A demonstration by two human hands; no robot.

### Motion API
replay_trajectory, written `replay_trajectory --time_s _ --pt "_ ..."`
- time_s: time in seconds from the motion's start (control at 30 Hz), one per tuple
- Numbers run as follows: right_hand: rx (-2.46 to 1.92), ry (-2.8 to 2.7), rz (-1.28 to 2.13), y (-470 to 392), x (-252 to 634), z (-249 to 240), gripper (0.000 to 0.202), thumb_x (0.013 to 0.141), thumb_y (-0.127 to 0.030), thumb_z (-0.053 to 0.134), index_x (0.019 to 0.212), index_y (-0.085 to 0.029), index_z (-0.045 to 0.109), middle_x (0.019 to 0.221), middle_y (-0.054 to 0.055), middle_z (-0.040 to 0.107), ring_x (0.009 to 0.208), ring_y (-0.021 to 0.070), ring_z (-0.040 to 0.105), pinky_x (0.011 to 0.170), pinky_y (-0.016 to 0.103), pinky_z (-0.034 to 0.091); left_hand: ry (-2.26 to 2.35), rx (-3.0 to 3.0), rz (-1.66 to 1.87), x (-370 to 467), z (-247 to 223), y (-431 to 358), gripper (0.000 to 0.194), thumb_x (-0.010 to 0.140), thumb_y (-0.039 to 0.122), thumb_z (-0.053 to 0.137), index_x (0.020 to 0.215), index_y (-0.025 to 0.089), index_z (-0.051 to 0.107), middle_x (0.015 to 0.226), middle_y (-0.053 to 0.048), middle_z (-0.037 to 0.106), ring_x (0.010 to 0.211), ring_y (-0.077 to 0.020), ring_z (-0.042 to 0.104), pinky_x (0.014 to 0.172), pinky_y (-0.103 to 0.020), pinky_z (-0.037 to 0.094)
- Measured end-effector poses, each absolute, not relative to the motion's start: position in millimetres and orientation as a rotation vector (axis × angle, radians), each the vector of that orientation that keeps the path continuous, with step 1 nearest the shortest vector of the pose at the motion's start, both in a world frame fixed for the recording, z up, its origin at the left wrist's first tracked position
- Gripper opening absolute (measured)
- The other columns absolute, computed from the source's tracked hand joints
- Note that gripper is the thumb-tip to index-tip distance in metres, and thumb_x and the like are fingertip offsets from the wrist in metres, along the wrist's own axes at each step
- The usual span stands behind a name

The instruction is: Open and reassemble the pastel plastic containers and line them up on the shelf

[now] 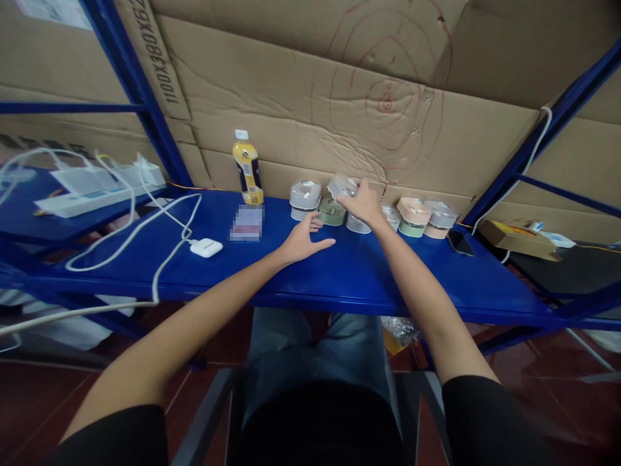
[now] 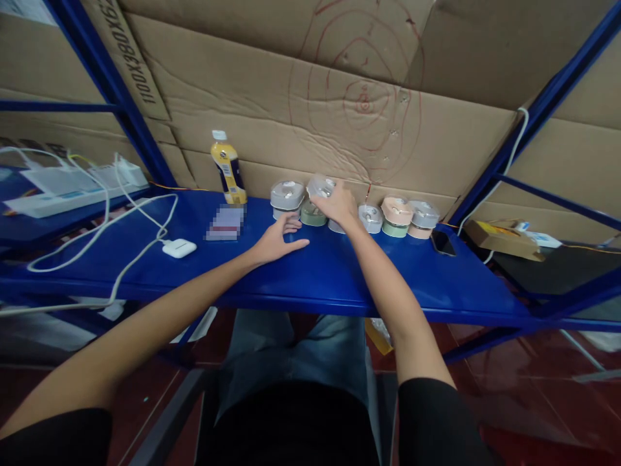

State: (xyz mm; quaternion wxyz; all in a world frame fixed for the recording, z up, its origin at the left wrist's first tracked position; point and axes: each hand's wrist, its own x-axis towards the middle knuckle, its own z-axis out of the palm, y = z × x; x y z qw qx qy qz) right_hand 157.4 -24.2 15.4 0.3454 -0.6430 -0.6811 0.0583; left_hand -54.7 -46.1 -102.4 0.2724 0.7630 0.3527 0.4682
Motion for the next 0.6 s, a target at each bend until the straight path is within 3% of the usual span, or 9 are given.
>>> replay_trajectory --time_s 0.13,0.3,0.47,0.6 --pt "-1.237 -2.105 0.512 -56 208 -2 0.083 0.076 -0.051 0.081 0.149 -0.022 0.053 0.148 0.014 0.068 0.136 0.0372 0.065 0.119 0.059 0.049 0.796 1.851 1.265 -57 -98 -42 0.097 0.076 0.049 0.093 0.155 0.022 0.045 0.145 -0.021 0.065 0.138 -0.0369 0.066 0.119 -0.059 0.052" --pt "-0.893 -2.429 0.819 -71 232 -37 0.105 0.066 -0.047 0.093 0.157 -0.019 0.049 0.163 0.019 0.056 0.151 0.0389 0.054 0.129 0.058 0.040 0.766 2.002 1.009 -62 -90 -53 0.107 0.063 0.050 0.100 0.153 0.020 0.050 0.149 -0.020 0.064 0.141 -0.0410 0.063 0.121 -0.061 0.050" --pt "-0.922 -2.481 0.692 -77 216 -46 0.119 0.064 -0.059 0.098 0.164 -0.022 0.046 0.165 0.019 0.054 0.151 0.0416 0.054 0.128 0.063 0.041 0.800 2.168 0.976 -61 -90 -63 0.112 0.060 0.050 0.102 0.154 0.020 0.050 0.151 -0.019 0.064 0.140 -0.0412 0.063 0.121 -0.061 0.048" --pt "-1.015 -2.421 0.421 -91 192 -46 0.104 0.074 -0.066 0.089 0.161 -0.023 0.051 0.157 0.018 0.062 0.144 0.0406 0.059 0.122 0.062 0.048 0.816 2.183 0.968 -58 -95 -62 0.119 0.060 0.051 0.102 0.159 0.018 0.045 0.147 -0.022 0.066 0.137 -0.0425 0.066 0.119 -0.060 0.050"
